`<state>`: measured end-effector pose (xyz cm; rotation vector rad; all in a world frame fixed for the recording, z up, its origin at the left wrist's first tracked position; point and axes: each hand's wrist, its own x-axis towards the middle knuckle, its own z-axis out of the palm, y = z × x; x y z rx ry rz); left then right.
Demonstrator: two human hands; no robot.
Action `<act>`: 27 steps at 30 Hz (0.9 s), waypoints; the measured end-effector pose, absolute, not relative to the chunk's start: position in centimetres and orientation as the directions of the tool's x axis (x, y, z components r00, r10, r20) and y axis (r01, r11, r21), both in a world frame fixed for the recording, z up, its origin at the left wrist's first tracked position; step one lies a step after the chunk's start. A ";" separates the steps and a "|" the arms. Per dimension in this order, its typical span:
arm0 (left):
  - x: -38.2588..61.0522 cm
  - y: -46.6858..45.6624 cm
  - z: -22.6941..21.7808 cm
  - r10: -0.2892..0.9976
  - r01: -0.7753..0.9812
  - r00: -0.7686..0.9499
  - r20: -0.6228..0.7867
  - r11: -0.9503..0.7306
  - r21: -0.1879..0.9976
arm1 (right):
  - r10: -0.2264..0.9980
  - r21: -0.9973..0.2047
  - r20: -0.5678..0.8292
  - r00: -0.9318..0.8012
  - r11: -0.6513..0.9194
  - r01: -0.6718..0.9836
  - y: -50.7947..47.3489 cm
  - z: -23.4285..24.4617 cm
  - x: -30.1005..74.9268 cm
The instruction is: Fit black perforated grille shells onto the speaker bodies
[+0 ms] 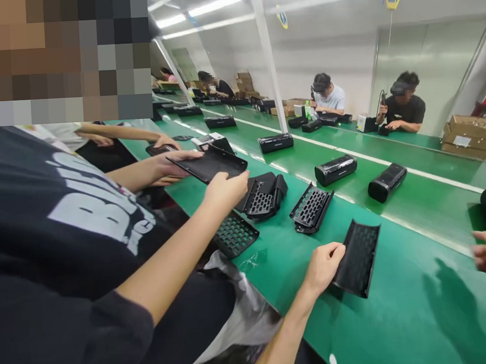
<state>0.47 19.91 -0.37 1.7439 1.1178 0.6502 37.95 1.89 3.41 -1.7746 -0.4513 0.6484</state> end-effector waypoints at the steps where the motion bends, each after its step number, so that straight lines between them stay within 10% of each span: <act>1: 0.9 19.0 -0.5 0.878 0.345 0.475 -0.063 -0.120 0.931 | 0.707 -0.959 -0.236 0.667 -0.279 -0.044 2.9 2.8 34.9; 7: 1.6 14.2 -1.4 0.800 0.042 0.566 -0.198 0.212 0.976 | 0.908 -0.944 -0.328 0.261 -0.312 -0.102 7.6 1.7 23.3; 11: 1.6 13.0 -2.1 0.717 -0.286 0.599 -0.358 0.608 0.741 | 0.915 -0.933 -0.357 0.188 -0.338 -0.126 8.1 2.6 22.2; 16: 1.8 12.7 -2.2 0.408 -0.257 0.859 -0.309 0.865 0.430 | 0.917 -0.923 -0.383 0.114 -0.375 -0.089 8.9 2.8 21.6; 27: 1.0 13.0 -2.8 0.307 -0.195 0.905 -0.296 0.915 0.353 | 0.899 -0.875 -0.435 -0.050 -0.409 0.259 13.5 4.3 25.7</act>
